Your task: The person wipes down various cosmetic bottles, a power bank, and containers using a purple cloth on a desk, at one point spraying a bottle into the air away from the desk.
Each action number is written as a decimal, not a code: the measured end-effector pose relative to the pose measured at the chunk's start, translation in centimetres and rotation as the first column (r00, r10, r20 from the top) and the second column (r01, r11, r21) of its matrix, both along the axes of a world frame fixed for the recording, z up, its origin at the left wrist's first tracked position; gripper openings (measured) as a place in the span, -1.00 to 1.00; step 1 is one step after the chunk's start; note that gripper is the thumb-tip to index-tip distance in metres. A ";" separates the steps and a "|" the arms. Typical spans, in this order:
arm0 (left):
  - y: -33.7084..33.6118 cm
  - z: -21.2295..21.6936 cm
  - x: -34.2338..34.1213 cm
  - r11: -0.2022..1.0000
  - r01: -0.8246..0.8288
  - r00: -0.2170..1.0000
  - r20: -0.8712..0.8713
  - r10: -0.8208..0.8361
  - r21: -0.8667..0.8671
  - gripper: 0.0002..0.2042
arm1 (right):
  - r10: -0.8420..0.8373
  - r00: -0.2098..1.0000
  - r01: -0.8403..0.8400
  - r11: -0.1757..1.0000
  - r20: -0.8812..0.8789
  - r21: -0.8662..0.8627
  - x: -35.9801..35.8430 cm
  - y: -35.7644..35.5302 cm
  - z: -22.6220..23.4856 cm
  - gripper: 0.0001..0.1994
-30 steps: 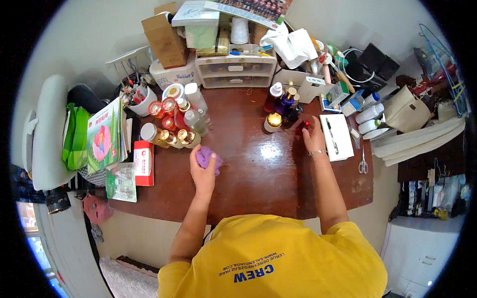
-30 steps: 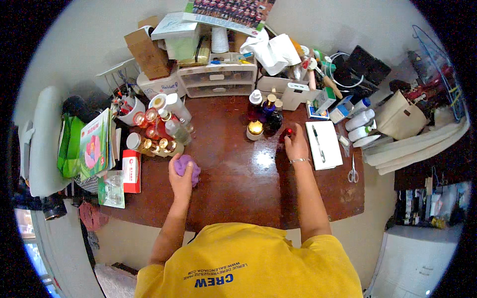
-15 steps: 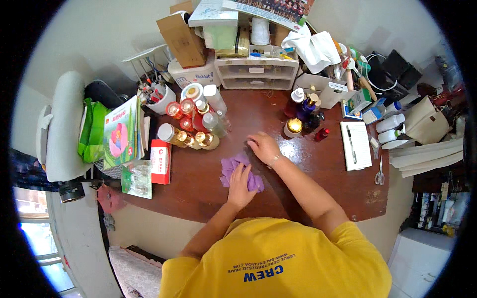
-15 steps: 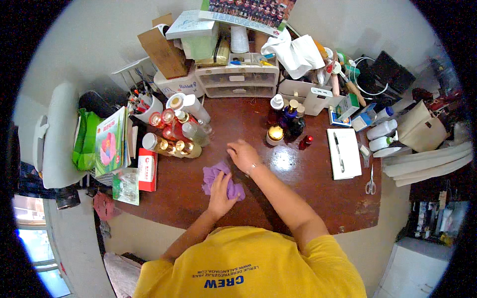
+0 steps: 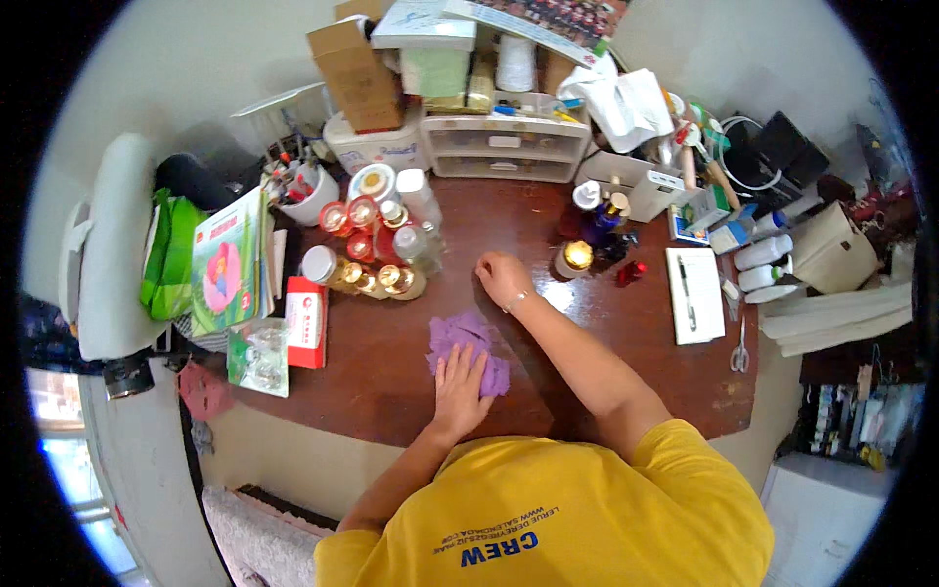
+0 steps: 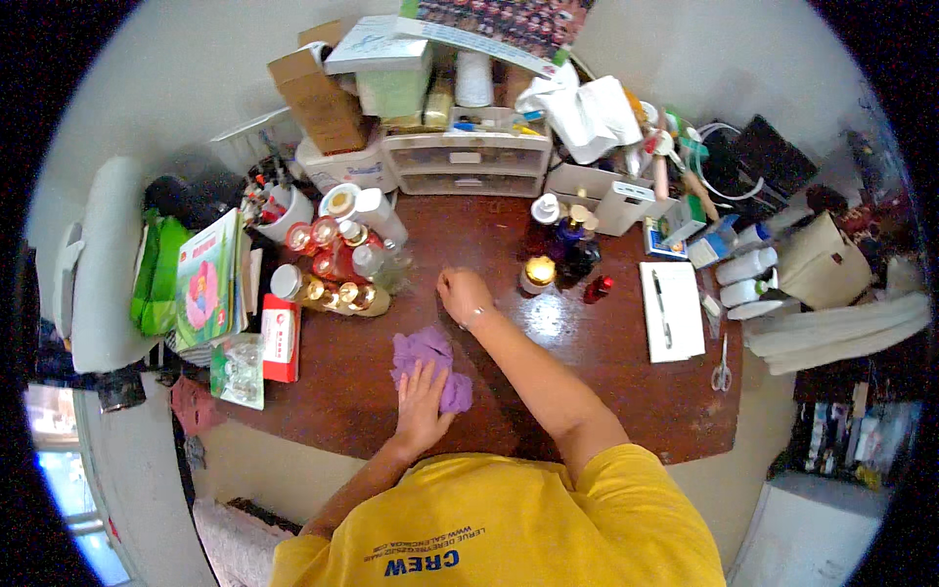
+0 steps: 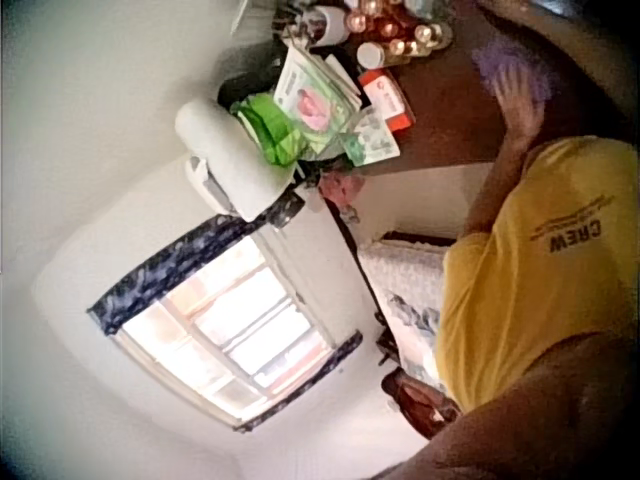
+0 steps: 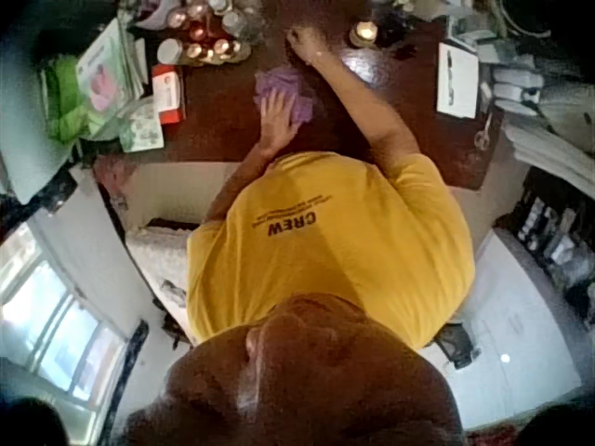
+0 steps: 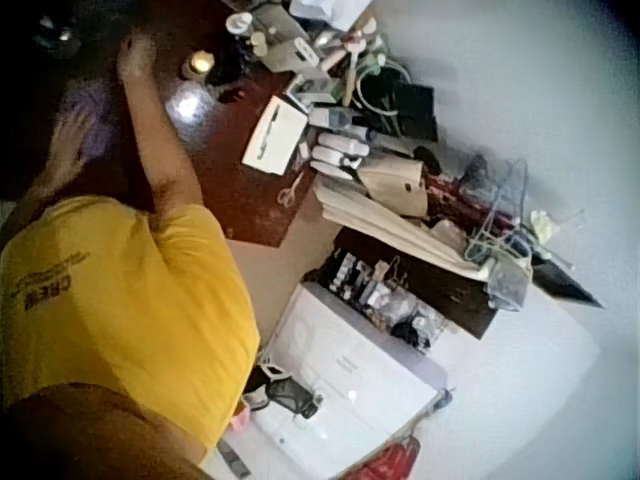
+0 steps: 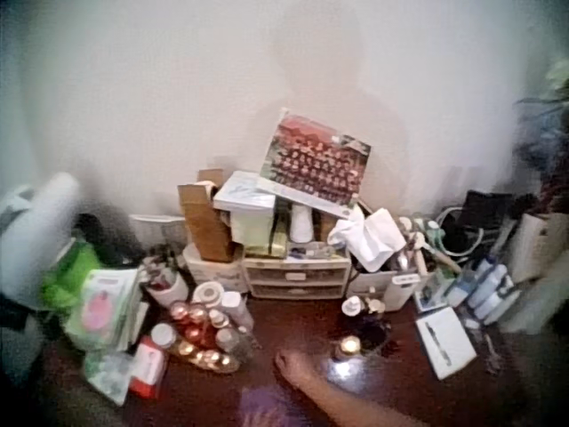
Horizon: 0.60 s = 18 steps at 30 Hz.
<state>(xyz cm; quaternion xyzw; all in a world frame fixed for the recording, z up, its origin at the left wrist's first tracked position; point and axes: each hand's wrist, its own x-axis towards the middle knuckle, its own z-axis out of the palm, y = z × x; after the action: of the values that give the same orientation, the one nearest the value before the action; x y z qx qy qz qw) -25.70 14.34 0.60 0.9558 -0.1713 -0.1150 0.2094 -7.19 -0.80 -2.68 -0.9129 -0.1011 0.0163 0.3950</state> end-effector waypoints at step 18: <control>-6.0 -4.1 15.6 0.998 -0.016 0.970 0.240 0.032 -0.067 -0.38 | -0.546 0.757 0.588 0.808 0.360 -0.012 -15.9 -20.9 3.4 -0.89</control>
<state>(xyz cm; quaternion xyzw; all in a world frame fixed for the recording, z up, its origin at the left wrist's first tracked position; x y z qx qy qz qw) -10.05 8.34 -3.46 0.9574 -0.1875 0.0101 0.2194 -23.09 -21.73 0.70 -0.9118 0.1153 -0.2553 0.3002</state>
